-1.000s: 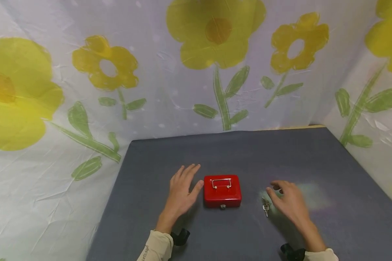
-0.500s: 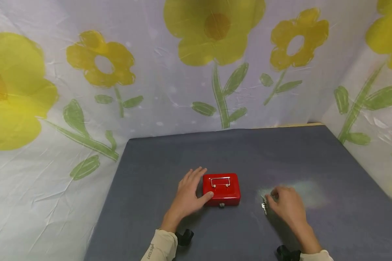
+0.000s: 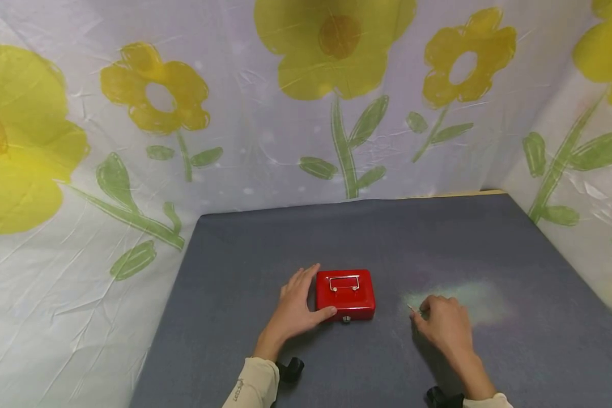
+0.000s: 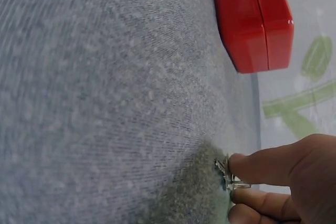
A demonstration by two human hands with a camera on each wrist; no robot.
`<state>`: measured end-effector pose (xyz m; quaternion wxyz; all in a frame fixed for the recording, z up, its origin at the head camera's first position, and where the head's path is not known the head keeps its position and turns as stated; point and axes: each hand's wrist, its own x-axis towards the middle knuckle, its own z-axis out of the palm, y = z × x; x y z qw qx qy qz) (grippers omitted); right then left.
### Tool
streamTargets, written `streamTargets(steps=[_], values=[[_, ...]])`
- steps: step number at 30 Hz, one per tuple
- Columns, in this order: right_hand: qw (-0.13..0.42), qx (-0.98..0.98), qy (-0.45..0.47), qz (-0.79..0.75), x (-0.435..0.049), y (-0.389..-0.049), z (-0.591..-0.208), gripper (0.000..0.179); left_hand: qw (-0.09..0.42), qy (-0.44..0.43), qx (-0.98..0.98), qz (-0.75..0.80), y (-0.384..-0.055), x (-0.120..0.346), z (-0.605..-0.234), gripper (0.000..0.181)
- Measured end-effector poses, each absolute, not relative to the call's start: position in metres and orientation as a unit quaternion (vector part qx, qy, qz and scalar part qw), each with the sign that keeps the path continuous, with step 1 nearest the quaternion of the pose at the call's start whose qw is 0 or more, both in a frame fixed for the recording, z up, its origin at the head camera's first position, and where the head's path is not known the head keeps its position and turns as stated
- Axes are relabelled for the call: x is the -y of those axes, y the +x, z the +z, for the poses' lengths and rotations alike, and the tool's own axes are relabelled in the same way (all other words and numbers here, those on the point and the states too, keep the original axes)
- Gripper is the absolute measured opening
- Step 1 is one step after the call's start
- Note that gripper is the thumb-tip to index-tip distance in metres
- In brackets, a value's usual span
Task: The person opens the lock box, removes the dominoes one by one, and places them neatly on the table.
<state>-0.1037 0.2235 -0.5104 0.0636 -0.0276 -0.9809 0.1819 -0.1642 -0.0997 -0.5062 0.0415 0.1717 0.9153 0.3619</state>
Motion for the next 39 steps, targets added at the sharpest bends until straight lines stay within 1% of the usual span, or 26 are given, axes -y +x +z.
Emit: streamTargets(steps=[4,12,16,20,22,29,31,34,39], values=[[0.045,0.977,-0.037,0.206,-0.225,-0.104,-0.51,0.026,0.062,0.158,-0.911,0.375,-0.164,0.1,-0.511,0.101],[-0.058,0.955,-0.064,0.284,-0.226,-0.107,-0.505,0.024,0.084,0.139,-0.899,0.406,-0.167,0.101,-0.519,0.103],[-0.07,0.954,-0.048,0.287,-0.226,-0.105,-0.505,0.019,0.092,0.142,-0.893,0.416,-0.17,0.103,-0.525,0.105],[-0.041,0.96,-0.016,0.276,-0.225,-0.1,-0.509,0.022,0.099,0.146,-0.889,0.422,-0.173,0.104,-0.528,0.106],[-0.01,0.962,-0.001,0.274,-0.224,-0.099,-0.512,0.023,0.102,0.143,-0.889,0.424,-0.174,0.104,-0.528,0.106],[0.129,0.944,0.038,0.301,-0.209,-0.1,-0.522,0.025,0.1,0.138,-0.888,0.426,-0.174,0.103,-0.527,0.104],[0.151,0.932,0.049,0.325,-0.203,-0.101,-0.523,0.025,0.098,0.138,-0.889,0.426,-0.174,0.103,-0.526,0.103],[0.158,0.913,0.051,0.374,-0.195,-0.101,-0.524,0.022,0.096,0.139,-0.89,0.424,-0.174,0.103,-0.526,0.102],[0.132,0.889,0.036,0.436,-0.181,-0.101,-0.524,0.015,0.09,0.14,-0.891,0.423,-0.173,0.102,-0.527,0.102]])
